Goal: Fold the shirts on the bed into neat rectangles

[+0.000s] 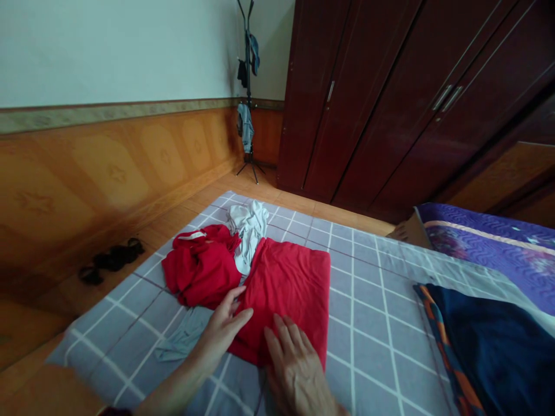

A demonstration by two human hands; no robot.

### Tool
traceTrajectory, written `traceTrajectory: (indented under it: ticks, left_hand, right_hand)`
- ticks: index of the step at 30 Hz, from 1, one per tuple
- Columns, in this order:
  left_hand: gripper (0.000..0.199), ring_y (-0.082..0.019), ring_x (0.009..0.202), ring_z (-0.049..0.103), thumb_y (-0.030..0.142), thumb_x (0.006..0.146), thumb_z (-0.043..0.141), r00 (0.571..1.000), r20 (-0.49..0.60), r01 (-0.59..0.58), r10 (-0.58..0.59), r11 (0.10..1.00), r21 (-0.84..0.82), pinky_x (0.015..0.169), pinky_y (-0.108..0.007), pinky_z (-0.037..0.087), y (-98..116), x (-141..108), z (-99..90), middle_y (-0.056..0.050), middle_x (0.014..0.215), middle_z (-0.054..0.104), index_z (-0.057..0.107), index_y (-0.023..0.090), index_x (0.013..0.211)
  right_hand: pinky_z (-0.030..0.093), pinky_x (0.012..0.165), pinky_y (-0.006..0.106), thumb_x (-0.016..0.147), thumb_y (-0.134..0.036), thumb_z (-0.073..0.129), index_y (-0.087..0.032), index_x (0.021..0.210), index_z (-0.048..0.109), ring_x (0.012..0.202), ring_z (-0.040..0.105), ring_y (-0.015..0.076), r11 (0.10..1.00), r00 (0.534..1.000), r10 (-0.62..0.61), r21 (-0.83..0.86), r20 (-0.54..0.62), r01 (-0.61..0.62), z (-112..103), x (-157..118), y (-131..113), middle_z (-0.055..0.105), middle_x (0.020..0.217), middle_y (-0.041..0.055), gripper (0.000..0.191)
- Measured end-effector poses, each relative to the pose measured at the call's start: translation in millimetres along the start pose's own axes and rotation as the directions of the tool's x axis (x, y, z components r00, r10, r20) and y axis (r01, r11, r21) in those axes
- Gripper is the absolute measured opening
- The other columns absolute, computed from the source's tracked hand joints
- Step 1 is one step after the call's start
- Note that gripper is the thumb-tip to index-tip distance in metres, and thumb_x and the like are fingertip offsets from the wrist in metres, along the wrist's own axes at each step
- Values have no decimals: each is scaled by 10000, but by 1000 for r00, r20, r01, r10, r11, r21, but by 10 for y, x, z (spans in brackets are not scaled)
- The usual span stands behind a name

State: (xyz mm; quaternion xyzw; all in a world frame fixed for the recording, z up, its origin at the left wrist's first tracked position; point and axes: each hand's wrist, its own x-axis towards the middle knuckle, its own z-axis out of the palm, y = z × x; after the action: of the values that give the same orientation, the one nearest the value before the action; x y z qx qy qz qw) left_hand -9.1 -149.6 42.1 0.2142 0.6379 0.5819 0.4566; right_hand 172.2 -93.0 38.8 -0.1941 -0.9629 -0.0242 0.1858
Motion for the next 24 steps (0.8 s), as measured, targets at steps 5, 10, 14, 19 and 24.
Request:
traceTrajectory:
  ticks: [5, 10, 14, 19, 24]
  left_hand:
    - [551, -265, 972, 648, 330, 746, 615, 982, 141, -137, 126, 988, 68, 878, -375, 481, 249, 123, 51, -133, 1081, 669, 462, 131, 1236]
    - [455, -268, 1015, 634, 311, 798, 517, 985, 70, -175, 161, 921, 349, 877, -374, 484, 195, -26, -91, -127, 1071, 670, 489, 152, 1223]
    - [437, -290, 1102, 581, 280, 803, 486, 958, -20, -173, 287, 632, 755, 964, -435, 420, -89, -165, -212, -130, 1124, 634, 524, 179, 1227]
    - [525, -304, 1151, 548, 282, 809, 485, 943, -17, -144, 331, 456, 878, 981, -443, 407, -169, -169, -233, -151, 1184, 590, 446, 152, 1315]
    - [570, -262, 1001, 617, 200, 762, 486, 966, 38, -205, 256, 670, 713, 888, -369, 461, -113, -205, 126, -106, 1014, 650, 417, 166, 1327]
  right_hand:
    - [505, 863, 351, 779, -214, 534, -187, 1126, 603, 1052, 608, 253, 997, 999, -3, -78, -34, 0, -104, -403, 336, 649, 1167, 106, 355]
    - [522, 783, 320, 782, -179, 467, -195, 1101, 596, 1006, 620, 239, 995, 992, -43, -90, -122, 32, -110, -568, 445, 659, 1129, 102, 345]
    - [514, 800, 313, 812, -133, 430, -187, 1056, 595, 992, 614, 223, 999, 989, -37, -25, -142, 34, -54, -606, 454, 664, 1085, 102, 299]
    - [479, 603, 267, 858, -48, 307, -207, 796, 529, 676, 590, 168, 995, 991, 6, 99, -132, 7, -93, -509, 432, 629, 766, 38, 280]
    - [426, 518, 249, 881, -64, 296, -203, 834, 541, 591, 535, 150, 995, 980, 0, 94, -199, 19, -545, -394, 683, 569, 668, 15, 286]
